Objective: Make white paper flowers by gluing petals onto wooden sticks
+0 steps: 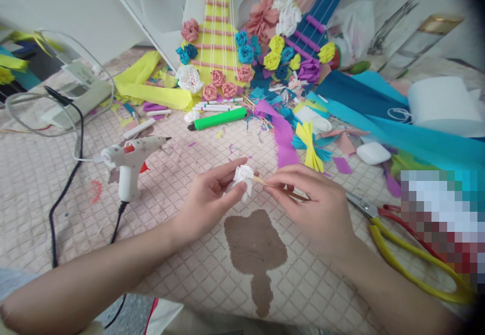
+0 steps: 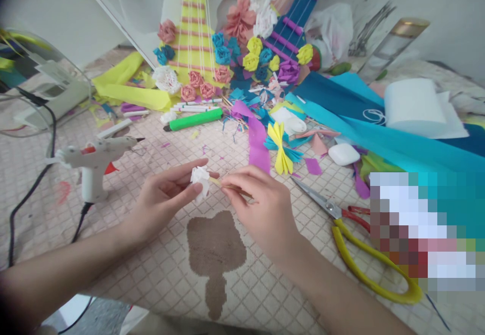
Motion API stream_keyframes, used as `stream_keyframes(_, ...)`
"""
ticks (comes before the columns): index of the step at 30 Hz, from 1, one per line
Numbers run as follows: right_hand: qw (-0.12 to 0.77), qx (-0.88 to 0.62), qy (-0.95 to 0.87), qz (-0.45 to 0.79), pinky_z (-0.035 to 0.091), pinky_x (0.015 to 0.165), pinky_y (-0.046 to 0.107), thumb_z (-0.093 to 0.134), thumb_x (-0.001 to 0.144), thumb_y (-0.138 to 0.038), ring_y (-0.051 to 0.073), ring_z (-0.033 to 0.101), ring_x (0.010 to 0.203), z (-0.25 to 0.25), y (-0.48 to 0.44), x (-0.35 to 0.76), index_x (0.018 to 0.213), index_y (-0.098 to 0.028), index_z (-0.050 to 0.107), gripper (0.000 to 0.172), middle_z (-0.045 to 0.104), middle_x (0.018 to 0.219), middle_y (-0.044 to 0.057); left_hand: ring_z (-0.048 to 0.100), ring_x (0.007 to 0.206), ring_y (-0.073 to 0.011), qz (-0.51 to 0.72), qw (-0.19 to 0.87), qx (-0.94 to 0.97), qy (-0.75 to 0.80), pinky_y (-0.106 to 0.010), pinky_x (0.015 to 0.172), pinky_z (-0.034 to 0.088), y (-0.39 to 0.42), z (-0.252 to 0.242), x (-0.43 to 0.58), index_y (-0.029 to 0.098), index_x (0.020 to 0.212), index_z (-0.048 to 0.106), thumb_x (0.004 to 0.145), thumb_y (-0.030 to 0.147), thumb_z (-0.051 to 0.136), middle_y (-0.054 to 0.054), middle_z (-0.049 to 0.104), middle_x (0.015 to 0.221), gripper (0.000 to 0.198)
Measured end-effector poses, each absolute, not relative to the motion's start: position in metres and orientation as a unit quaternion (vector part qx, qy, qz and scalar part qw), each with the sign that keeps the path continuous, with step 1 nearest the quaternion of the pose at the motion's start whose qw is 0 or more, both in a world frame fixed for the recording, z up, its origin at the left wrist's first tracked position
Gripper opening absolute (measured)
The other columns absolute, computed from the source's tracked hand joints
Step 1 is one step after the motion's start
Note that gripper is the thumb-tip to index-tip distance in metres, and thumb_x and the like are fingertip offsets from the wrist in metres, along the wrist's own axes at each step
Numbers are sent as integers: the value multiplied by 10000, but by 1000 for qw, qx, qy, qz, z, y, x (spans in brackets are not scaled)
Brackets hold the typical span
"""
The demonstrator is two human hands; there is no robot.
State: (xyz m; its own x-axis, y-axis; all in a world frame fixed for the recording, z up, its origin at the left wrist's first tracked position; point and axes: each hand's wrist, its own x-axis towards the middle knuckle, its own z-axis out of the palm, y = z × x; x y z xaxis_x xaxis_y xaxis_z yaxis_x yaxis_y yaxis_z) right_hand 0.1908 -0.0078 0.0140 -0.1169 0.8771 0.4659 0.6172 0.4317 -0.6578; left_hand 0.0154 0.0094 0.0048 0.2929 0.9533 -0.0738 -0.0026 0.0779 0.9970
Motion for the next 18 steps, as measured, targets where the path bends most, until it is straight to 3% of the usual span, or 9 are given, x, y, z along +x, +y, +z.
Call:
stream_keyframes(7, 432, -498, -740, 132, 487, 583, 213, 609, 743, -51, 108, 609, 659, 13, -9, 190, 741, -201, 640, 154, 647, 717, -4, 611, 743, -122, 400, 597, 539, 440, -229, 655, 481, 9, 6, 16, 135, 1226, 537, 785, 216, 612, -49, 704, 860, 454)
stream_keyframes(18, 426, -492, -749, 118, 493, 578, 230, 595, 765, -74, 118, 621, 648, 13, -9, 190, 740, -226, 649, 163, 666, 725, -7, 614, 705, -118, 398, 599, 532, 447, -232, 638, 498, 9, 7, 16, 144, 1209, 553, 783, 215, 616, -70, 716, 918, 437)
